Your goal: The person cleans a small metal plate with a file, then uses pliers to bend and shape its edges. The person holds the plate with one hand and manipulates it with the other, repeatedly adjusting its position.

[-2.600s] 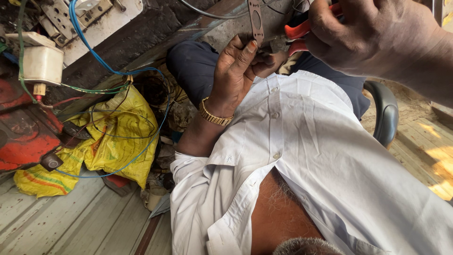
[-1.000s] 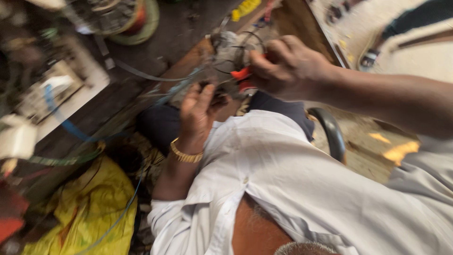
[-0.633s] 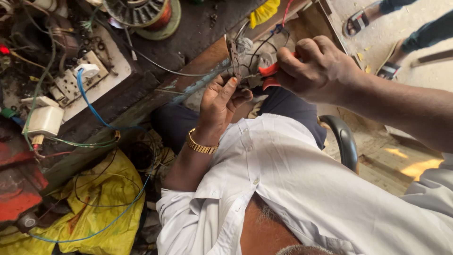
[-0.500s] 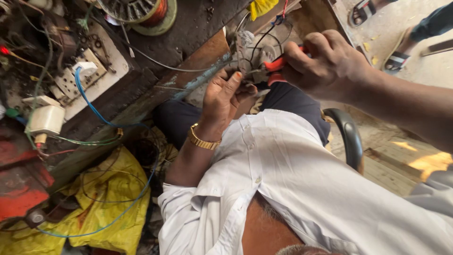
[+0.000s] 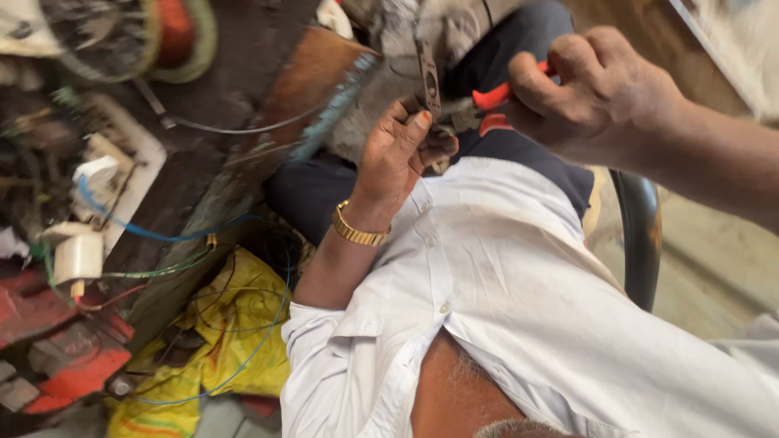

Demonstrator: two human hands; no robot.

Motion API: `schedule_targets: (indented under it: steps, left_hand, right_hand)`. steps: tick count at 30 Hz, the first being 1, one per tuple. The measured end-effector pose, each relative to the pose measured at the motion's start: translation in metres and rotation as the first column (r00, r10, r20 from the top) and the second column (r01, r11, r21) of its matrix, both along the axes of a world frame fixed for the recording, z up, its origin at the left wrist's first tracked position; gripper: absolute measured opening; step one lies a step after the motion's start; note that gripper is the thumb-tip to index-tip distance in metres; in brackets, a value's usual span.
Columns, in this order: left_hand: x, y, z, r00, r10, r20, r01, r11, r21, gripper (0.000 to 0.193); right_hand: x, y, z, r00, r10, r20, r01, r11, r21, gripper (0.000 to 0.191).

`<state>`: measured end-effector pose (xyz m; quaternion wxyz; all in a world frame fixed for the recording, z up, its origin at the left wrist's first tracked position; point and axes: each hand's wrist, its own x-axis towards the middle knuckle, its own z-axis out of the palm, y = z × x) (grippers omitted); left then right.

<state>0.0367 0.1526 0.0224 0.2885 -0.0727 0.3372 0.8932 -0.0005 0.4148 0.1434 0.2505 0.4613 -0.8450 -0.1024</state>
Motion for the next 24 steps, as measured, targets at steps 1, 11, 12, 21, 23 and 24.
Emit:
schedule_targets:
  steps: [1, 11, 12, 21, 23, 24]
  left_hand:
    - [0.000, 0.004, -0.006, 1.000, -0.014, 0.016, 0.015, 1.000, -0.021, 0.028]
    - [-0.012, 0.062, -0.025, 0.986, -0.140, 0.090, 0.146, 0.988, -0.058, 0.034]
    - [-0.013, 0.068, -0.025, 0.983, -0.154, 0.094, 0.160, 0.985, -0.058, 0.035]
    - [-0.021, 0.106, -0.019, 0.955, -0.256, 0.151, 0.268, 0.961, -0.066, 0.033]
    - [-0.028, 0.115, -0.018, 0.950, -0.283, 0.135, 0.292, 0.955, -0.055, 0.033]
    - [-0.033, 0.121, -0.019, 0.948, -0.295, 0.123, 0.302, 0.952, -0.048, 0.033]
  right_hand:
    - [0.004, 0.006, -0.008, 0.999, -0.021, 0.032, 0.021, 1.000, 0.014, 0.016]
    - [0.013, 0.074, -0.041, 0.987, -0.124, 0.107, 0.120, 0.992, 0.042, 0.013]
    - [0.014, 0.080, -0.042, 0.985, -0.137, 0.102, 0.133, 0.990, 0.039, 0.011]
    - [0.024, 0.119, -0.034, 0.971, -0.223, 0.082, 0.213, 0.970, 0.118, 0.015]
    - [0.024, 0.128, -0.025, 0.961, -0.256, 0.107, 0.240, 0.960, 0.143, 0.018]
    - [0.023, 0.131, -0.021, 0.955, -0.271, 0.118, 0.252, 0.955, 0.155, 0.020]
